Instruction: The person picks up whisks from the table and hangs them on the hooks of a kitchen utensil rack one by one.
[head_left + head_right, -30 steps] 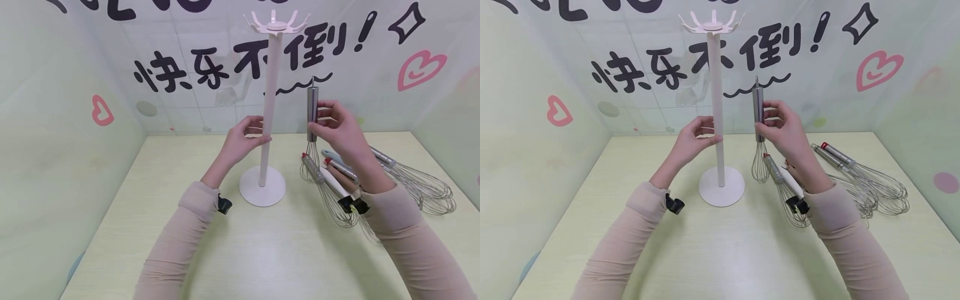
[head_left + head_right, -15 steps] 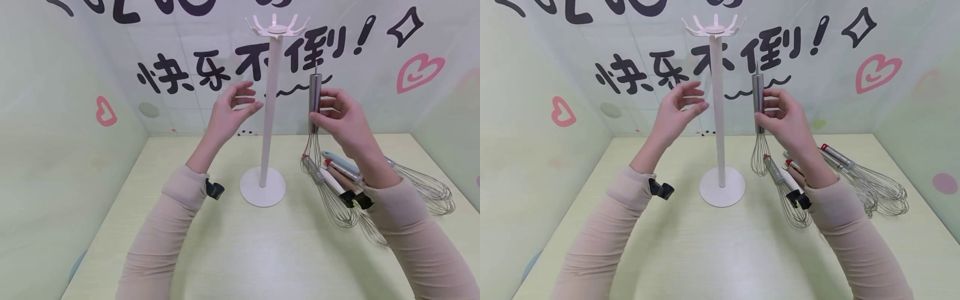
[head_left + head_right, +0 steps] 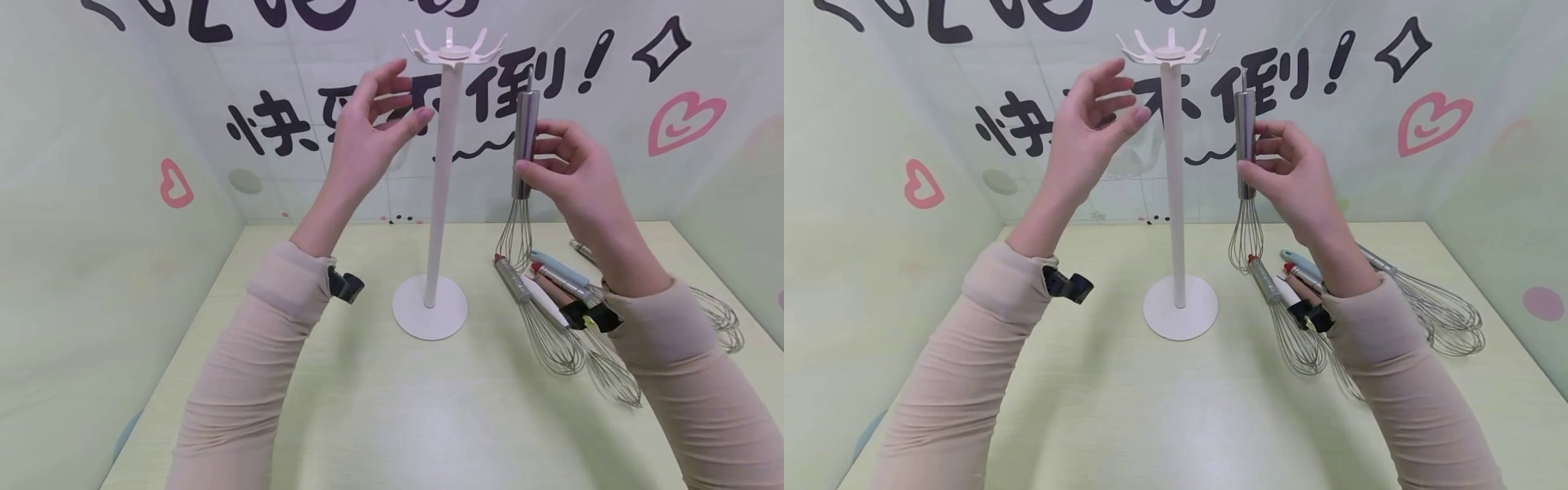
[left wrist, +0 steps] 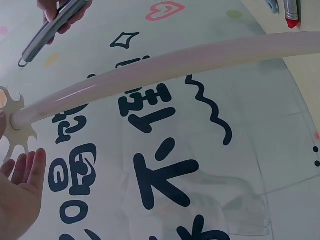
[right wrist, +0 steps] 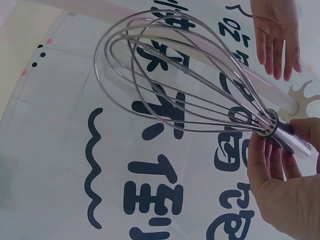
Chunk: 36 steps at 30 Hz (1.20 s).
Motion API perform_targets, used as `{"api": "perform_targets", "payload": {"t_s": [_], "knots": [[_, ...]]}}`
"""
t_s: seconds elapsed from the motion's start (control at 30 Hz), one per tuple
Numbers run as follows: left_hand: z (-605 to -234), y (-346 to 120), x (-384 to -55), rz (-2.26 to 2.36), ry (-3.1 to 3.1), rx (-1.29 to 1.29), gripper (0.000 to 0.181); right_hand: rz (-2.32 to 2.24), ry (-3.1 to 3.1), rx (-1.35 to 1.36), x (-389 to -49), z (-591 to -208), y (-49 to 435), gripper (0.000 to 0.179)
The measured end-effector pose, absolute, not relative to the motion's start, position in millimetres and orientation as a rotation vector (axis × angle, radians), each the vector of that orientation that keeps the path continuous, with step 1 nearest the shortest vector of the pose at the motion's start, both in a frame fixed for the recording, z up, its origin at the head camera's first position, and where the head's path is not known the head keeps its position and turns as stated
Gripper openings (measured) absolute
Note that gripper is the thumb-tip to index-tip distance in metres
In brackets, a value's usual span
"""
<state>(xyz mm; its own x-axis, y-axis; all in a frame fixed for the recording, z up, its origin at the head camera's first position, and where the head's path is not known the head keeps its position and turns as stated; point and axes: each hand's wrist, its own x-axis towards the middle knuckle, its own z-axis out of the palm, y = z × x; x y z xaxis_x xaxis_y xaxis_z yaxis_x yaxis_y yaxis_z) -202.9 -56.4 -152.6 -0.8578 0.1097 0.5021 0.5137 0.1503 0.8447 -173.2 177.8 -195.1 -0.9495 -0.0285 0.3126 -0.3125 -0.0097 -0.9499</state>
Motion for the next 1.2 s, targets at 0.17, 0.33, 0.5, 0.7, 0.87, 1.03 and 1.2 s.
{"api": "perform_targets", "payload": {"t_s": [0.17, 0.33, 0.5, 0.7, 0.87, 1.03, 1.2], "knots": [[-140, -50, -200, -1.761, -2.052, -0.613, 0.064, 2.077, -2.031, 0.379, -173, -190, 176, 0.042], [-136, -49, -210, -1.78, -2.004, -0.621, 0.065, 2.056, -2.025, 0.401, -172, -185, 173, 0.042], [-137, -49, -225, -1.829, -1.968, -0.619, 0.061, 2.082, -1.982, 0.437, -172, -182, 171, 0.04], [-137, -45, -233, -1.901, -1.921, -0.61, 0.056, 2.094, -1.951, 0.474, -172, -180, 168, 0.038], [-140, -42, -236, -1.953, -1.865, -0.591, 0.053, 2.096, -1.944, 0.485, -172, -180, 165, 0.038], [-143, -38, -238, -2.013, -1.79, -0.592, 0.049, 2.092, -1.94, 0.493, -172, -180, 163, 0.038], [-144, -34, -238, -2.088, -1.696, -0.581, 0.047, 2.066, -1.948, 0.507, -173, -180, 162, 0.038]]}}
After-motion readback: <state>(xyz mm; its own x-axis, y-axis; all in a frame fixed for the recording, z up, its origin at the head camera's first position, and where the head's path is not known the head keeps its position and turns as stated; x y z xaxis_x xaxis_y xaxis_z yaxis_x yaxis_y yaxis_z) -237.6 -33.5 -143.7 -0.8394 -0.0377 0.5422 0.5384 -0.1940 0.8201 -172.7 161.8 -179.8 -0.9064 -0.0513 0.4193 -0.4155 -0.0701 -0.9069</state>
